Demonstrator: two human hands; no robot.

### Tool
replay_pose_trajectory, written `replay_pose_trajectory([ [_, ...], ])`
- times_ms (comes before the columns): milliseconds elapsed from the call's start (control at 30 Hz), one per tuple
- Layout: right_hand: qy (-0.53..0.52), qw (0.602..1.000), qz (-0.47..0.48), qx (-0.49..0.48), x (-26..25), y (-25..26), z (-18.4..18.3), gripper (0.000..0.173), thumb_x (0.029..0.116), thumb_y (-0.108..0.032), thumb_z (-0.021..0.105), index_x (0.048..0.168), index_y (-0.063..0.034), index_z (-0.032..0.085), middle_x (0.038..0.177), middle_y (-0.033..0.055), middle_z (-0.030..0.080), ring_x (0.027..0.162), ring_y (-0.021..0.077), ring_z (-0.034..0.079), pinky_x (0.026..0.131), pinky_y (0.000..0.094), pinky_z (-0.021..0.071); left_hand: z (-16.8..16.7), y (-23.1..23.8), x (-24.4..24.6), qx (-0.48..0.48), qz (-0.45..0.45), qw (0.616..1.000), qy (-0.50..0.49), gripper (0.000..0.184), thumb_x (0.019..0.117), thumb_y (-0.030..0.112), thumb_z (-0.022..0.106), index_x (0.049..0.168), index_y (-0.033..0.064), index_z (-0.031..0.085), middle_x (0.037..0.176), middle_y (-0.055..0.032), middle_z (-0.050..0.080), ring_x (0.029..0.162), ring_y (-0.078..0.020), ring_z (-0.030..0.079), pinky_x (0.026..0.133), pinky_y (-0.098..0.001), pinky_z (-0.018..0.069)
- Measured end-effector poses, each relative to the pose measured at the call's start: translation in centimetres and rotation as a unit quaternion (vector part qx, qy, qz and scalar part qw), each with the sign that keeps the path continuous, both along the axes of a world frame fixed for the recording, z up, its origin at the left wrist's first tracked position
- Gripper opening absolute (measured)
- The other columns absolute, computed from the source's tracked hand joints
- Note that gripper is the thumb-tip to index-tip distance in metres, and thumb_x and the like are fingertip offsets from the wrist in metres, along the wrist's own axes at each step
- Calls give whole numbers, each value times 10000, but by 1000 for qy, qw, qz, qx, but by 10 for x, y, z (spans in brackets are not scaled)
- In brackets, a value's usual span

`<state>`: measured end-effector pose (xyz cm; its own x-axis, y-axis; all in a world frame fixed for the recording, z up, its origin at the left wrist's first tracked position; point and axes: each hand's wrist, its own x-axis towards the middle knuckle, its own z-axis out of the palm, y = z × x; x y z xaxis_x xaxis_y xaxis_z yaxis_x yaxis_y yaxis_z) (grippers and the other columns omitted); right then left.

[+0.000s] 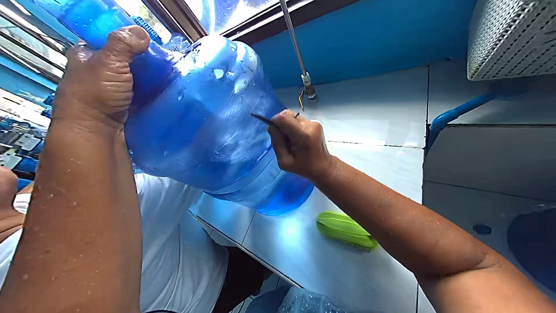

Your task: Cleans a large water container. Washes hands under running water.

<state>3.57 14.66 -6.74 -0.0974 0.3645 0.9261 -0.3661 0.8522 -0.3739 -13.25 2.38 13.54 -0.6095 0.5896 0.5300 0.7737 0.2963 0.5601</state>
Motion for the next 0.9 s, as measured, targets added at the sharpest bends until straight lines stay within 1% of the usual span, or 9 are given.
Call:
replay_pose_trajectory([
  [167, -11, 1000, 13, -18, 4, -1, 2, 137, 908, -29, 548, 837, 13, 658, 695, 103, 604, 553, 187, 574, 456, 338, 426, 0, 0, -4, 14, -40, 999, -8, 257, 915, 484, 686, 1084, 311, 602, 902, 203, 677, 838, 48, 679, 752, -182, 586],
  [567, -51, 998, -3, -26, 6, -2, 5, 116, 903, -46, 575, 850, -1, 668, 710, 99, 615, 584, 212, 604, 474, 376, 453, -3, -1, 4, 12, -15, 1000, -12, 300, 884, 503, 701, 1096, 318, 598, 898, 198, 662, 832, 52, 664, 739, -184, 572],
  [633, -93, 991, 49, 88, 21, -37, 1, 62, 831, -87, 661, 820, -41, 701, 707, 88, 635, 595, 225, 636, 469, 397, 490, 0, 0, -17, 22, -51, 998, -20, 381, 886, 498, 712, 1160, 255, 607, 965, 133, 697, 895, -12, 695, 790, -252, 604],
  [700, -116, 958, 175, 194, 38, -86, -11, 73, 881, -119, 676, 832, -68, 694, 708, 84, 646, 596, 233, 641, 480, 393, 501, 6, 3, -45, 46, -78, 995, -35, 587, 855, 527, 774, 1271, 150, 605, 1060, 14, 724, 967, -119, 720, 854, -366, 623],
  [767, -121, 927, 277, 223, 52, -116, -28, 116, 917, -105, 620, 832, -45, 671, 695, 106, 622, 579, 254, 619, 474, 388, 472, 2, 2, -31, 89, -1, 996, 3, 652, 833, 582, 747, 1297, 196, 501, 1061, 82, 656, 912, -25, 679, 806, -262, 595],
  [800, -132, 925, 286, 214, 59, -120, -37, 125, 921, -108, 606, 831, -41, 663, 694, 110, 620, 583, 257, 622, 479, 386, 476, -2, -5, -23, 112, 17, 993, 36, 718, 855, 607, 719, 1356, 175, 441, 1122, 71, 608, 930, -8, 638, 800, -235, 564],
  [833, -145, 932, 271, 191, 68, -117, -47, 124, 915, -115, 600, 825, -45, 649, 691, 107, 621, 590, 251, 632, 486, 384, 491, -8, -18, -10, 107, 9, 990, 90, 817, 906, 626, 655, 1471, 113, 363, 1309, -3, 560, 1105, -47, 609, 919, -259, 542],
  [867, -154, 945, 243, 154, 76, -112, -56, 130, 911, -116, 591, 808, -49, 633, 677, 98, 611, 583, 232, 626, 487, 367, 492, -19, -33, 11, 65, -17, 983, 170, 885, 958, 632, 570, 1535, 21, 292, 1480, -134, 477, 1304, -150, 541, 1067, -326, 486],
  [900, -159, 959, 210, 105, 85, -106, -65, 140, 912, -110, 585, 796, -45, 629, 662, 88, 600, 572, 204, 610, 488, 340, 486, -31, -47, 35, -17, -44, 961, 273, 929, 986, 646, 481, 1553, -55, 258, 1551, -260, 400, 1432, -296, 438, 1180, -440, 375],
])
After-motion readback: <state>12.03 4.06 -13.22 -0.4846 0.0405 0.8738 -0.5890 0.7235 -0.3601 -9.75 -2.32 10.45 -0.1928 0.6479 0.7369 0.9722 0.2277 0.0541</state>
